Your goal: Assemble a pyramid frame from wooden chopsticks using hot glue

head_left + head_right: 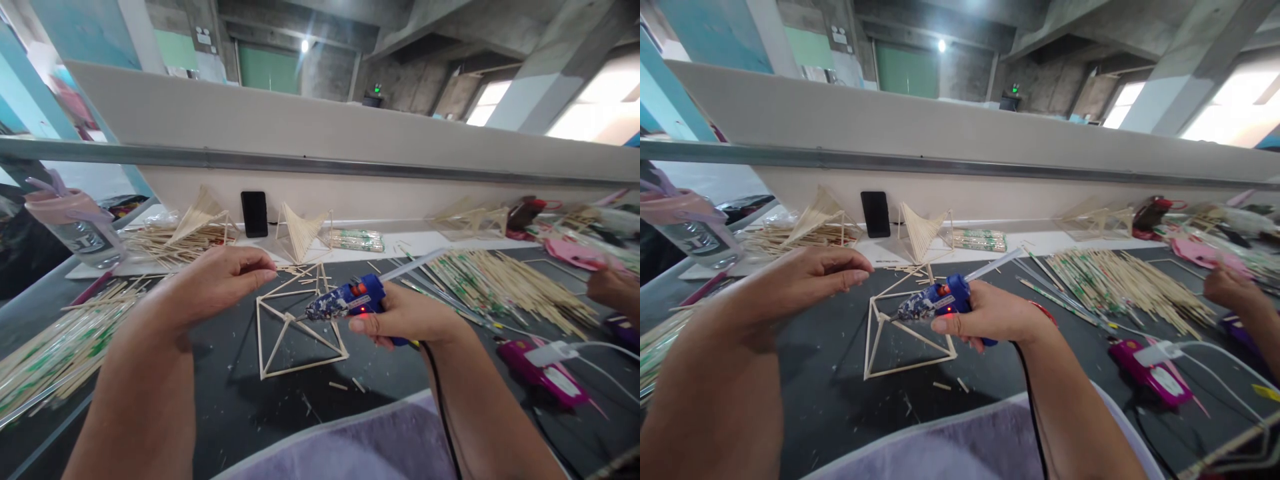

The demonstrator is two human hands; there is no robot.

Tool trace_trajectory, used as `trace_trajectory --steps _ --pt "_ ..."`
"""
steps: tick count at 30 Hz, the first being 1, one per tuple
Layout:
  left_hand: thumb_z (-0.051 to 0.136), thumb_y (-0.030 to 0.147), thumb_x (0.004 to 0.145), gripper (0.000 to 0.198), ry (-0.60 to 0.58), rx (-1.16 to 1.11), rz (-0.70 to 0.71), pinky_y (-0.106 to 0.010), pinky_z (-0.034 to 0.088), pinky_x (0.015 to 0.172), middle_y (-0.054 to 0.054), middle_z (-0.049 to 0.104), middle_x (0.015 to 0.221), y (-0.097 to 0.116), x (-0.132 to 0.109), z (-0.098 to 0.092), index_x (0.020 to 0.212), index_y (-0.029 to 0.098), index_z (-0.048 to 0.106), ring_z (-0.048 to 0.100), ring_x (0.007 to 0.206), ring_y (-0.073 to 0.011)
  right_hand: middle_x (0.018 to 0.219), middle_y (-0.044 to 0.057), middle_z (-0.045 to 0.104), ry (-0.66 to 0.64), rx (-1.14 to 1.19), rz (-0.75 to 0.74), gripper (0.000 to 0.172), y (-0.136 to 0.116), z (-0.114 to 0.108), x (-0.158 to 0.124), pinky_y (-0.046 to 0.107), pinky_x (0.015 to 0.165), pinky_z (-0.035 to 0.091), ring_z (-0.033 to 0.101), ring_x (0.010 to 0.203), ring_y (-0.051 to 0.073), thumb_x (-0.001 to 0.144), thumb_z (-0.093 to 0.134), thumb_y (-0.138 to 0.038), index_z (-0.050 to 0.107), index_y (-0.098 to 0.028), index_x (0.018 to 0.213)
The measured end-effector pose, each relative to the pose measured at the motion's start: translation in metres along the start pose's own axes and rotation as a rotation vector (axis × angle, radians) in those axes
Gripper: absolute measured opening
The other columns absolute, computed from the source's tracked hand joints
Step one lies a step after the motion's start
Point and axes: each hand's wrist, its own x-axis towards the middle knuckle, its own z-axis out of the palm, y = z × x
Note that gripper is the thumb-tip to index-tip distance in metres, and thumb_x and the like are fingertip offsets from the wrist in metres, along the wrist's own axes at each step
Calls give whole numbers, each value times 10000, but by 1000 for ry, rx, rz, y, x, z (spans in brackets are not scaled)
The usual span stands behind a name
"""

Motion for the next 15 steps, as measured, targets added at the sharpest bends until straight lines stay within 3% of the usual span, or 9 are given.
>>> trace_trajectory --steps 7,12,15 --pt "486 404 807 273 37 69 -34 -255 446 642 -22 682 836 1 3 -1 895 227 675 602 750 -171 560 -9 549 225 164 -95 404 4 -24 -24 193 402 408 504 413 72 712 641 -527 540 -140 657" --pt "492 413 802 278 47 113 -80 -263 454 635 -27 685 833 -4 8 2 885 221 675 607 739 -173 559 -8 546 193 244 -186 437 4 -27 -29 229 490 473 489 406 68 730 605 -562 558 -134 656" --pt "506 423 796 287 62 103 -98 -272 464 641 -31 689 849 -6 9 3 900 218 677 610 752 -184 571 -14 547 173 232 -175 425 1 -19 -20 213 454 450 497 408 67 722 617 -557 546 -143 659"
